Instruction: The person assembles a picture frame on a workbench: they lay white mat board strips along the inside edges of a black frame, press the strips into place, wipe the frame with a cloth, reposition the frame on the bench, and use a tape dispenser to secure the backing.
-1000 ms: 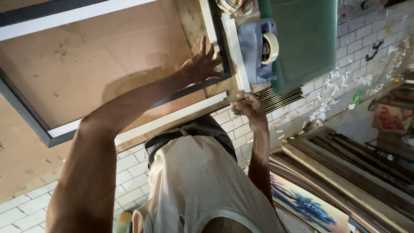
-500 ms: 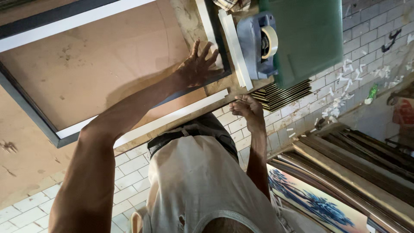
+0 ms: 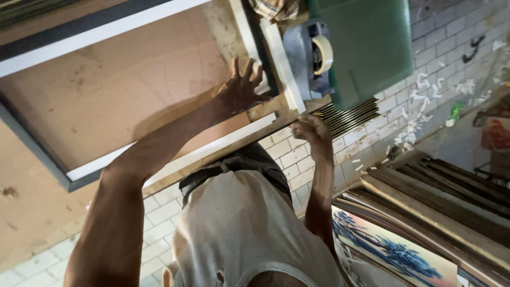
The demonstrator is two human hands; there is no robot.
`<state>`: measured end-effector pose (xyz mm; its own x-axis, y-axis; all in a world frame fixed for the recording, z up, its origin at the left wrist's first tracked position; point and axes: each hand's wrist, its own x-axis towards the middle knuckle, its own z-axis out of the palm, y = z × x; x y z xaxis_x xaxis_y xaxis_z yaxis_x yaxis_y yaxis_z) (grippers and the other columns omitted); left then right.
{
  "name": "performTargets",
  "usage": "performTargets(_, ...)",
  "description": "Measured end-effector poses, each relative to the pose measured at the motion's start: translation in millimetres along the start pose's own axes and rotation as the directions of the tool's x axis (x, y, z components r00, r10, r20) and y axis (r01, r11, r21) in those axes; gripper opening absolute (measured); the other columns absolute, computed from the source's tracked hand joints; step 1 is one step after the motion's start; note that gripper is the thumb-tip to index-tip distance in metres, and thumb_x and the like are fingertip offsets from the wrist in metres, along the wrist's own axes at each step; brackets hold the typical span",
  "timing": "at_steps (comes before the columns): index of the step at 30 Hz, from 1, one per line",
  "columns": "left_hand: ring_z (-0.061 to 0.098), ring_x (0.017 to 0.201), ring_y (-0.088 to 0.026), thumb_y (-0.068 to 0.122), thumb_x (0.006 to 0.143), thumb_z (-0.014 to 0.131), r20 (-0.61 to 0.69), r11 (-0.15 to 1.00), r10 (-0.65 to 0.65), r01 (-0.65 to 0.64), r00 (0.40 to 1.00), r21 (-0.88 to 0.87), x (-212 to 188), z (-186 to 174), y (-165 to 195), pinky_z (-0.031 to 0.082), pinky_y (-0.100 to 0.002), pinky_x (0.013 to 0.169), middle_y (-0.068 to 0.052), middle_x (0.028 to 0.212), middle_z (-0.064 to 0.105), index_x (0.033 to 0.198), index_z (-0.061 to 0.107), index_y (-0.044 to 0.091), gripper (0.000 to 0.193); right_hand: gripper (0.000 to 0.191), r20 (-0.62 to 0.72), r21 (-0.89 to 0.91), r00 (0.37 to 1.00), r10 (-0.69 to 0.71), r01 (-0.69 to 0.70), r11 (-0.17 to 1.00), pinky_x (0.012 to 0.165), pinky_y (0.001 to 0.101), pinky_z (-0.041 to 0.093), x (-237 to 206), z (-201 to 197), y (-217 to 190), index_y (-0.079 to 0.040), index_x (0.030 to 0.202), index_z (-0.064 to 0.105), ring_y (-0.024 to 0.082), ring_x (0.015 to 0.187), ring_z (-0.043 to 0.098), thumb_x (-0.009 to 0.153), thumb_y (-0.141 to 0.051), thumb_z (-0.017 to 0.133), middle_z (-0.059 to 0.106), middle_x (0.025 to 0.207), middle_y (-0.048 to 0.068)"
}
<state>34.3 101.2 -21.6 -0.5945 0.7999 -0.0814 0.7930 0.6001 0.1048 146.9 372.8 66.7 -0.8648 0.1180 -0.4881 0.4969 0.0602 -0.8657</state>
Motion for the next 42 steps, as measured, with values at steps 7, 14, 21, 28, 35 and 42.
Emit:
performTargets(7,0.023,0.143,-0.053,0.051,0.094,0.035,-0.012,1.0,-0.01,0.01,1.0,0.013,9,3,3,0.017,-0.082,0.103,-0.024,0.159,0.025,0.155,0.012,0.051,0.065,0.047,-0.196,-0.36,0.948,-0.25,0.167,0.918,0.083,0.0294,0.059,51,-66,-58,-0.001,0.128,0.069,0.016,0.094,0.07,0.095,-0.033,0.076,0.073,0.106,0.009)
performTargets(14,0.034,0.149,-0.044,0.039,0.108,0.049,-0.253,0.923,-0.218,0.115,0.943,-0.367,-6,7,8,0.015,-0.072,0.121,-0.023,0.156,0.042,0.168,0.012,0.03,0.07,0.035,-0.005,-0.39,0.985,0.173,-0.161,0.907,0.088,0.0348,0.061,123,-72,-64,-0.002,0.116,0.074,0.021,0.101,0.071,0.091,-0.026,0.072,0.075,0.111,0.006)
performTargets(21,0.035,0.15,-0.037,0.029,0.104,0.057,-0.358,0.861,-0.335,0.129,0.871,-0.493,-31,13,25,0.015,-0.06,0.127,-0.017,0.156,0.047,0.164,0.028,0.017,0.068,0.024,0.073,-0.226,0.986,0.149,-0.129,0.966,0.08,0.0351,0.064,132,-86,-48,0.006,0.108,0.073,0.02,0.094,0.073,0.086,-0.006,0.077,0.071,0.117,0.018)
performTargets(28,0.051,0.137,-0.034,0.017,0.099,0.069,-0.474,0.774,-0.383,-0.005,0.793,-0.634,-56,-11,61,0.029,-0.056,0.126,-0.01,0.138,0.064,0.146,0.054,0.01,0.05,0.021,0.138,0.038,0.99,-0.01,0.005,0.999,0.062,0.0238,0.053,127,-99,-32,0.008,0.102,0.076,0.012,0.077,0.064,0.082,0.005,0.077,0.061,0.145,0.024)
performTargets(35,0.068,0.111,-0.028,0.006,0.093,0.076,-0.532,0.702,-0.448,-0.086,0.719,-0.707,-67,-45,71,0.05,-0.048,0.11,-0.009,0.115,0.071,0.138,0.06,0.011,0.048,0.004,0.123,-0.071,0.974,-0.188,0.198,0.978,0.073,0.0239,0.059,111,-115,7,0.003,0.09,0.077,0.01,0.085,0.07,0.087,0.001,0.078,0.066,0.143,0.018)
performTargets(42,0.07,0.094,-0.028,0.001,0.091,0.076,-0.552,0.72,-0.419,-0.108,0.721,-0.686,-64,-52,65,0.058,-0.043,0.083,-0.007,0.096,0.073,0.145,0.055,0.012,0.059,0.008,0.083,-0.132,0.968,-0.238,0.248,0.96,0.076,0.0263,0.062,110,-114,16,-0.001,0.093,0.078,0.01,0.089,0.069,0.086,-0.002,0.079,0.062,0.146,0.012)
